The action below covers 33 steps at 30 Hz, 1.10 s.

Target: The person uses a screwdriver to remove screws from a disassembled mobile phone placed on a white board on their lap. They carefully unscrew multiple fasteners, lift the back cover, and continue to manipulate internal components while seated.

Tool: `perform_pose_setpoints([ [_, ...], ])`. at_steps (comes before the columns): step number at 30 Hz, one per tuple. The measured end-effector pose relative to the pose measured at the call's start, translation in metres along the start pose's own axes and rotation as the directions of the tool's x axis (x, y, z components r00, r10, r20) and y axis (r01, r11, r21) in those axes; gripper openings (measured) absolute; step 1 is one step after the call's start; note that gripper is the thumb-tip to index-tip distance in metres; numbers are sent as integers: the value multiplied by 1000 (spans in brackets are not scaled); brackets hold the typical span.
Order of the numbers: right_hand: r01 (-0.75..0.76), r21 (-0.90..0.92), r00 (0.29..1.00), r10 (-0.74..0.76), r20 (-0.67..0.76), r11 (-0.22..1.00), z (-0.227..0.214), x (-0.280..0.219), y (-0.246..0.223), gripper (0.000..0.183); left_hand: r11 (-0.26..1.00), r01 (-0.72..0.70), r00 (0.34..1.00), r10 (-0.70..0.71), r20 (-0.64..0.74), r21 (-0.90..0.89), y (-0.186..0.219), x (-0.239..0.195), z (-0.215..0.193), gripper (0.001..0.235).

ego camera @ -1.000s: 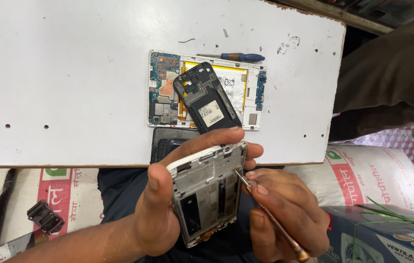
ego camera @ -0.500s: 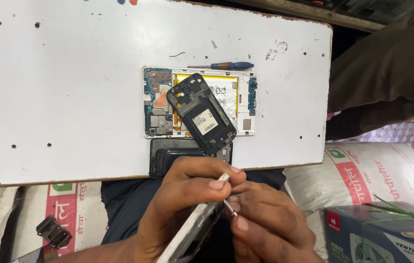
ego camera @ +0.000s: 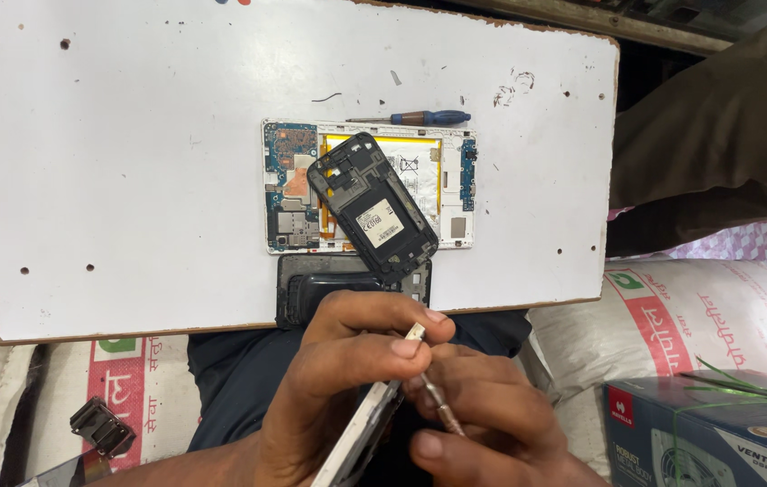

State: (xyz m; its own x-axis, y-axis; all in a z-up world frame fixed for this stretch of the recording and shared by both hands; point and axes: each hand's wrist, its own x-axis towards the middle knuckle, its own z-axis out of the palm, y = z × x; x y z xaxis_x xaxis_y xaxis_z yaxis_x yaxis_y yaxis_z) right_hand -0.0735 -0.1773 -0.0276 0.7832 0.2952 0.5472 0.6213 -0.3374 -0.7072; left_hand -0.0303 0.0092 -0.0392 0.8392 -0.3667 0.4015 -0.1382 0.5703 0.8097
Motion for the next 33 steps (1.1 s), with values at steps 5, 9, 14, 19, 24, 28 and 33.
perform_pose_setpoints([
  [5, 83, -3, 996, -83, 13, 997, 2, 5, 7, 30, 1000, 21, 1000, -21, 7, 6, 2, -4, 1, 40],
  [9, 98, 15, 994, -99, 40, 995, -3, 24, 2, 36, 1000, 18, 1000, -18, -10, 18, 1, -5, 3, 40],
  [14, 18, -84, 997, -12, 72, 996, 4, 38, -12, 36, 999, 30, 997, -28, -68, 27, 1, -4, 5, 42],
  [19, -103, -149, 986, 81, -143, 984, 32, 29, -13, 26, 995, 60, 984, -45, -174, 77, -2, -1, 7, 58],
  [24, -182, -131, 977, 164, -140, 975, 35, 10, -10, 15, 995, 89, 981, -81, -179, 36, -4, 4, 5, 81],
  [28, -163, -119, 982, 151, -110, 979, 35, -2, -5, 13, 989, 118, 976, -100, -193, 84, -2, 5, 4, 88],
  [33, -214, -120, 972, 199, -127, 969, 33, 24, -15, 11, 990, 81, 970, -52, -236, 114, -4, 9, 8, 90],
])
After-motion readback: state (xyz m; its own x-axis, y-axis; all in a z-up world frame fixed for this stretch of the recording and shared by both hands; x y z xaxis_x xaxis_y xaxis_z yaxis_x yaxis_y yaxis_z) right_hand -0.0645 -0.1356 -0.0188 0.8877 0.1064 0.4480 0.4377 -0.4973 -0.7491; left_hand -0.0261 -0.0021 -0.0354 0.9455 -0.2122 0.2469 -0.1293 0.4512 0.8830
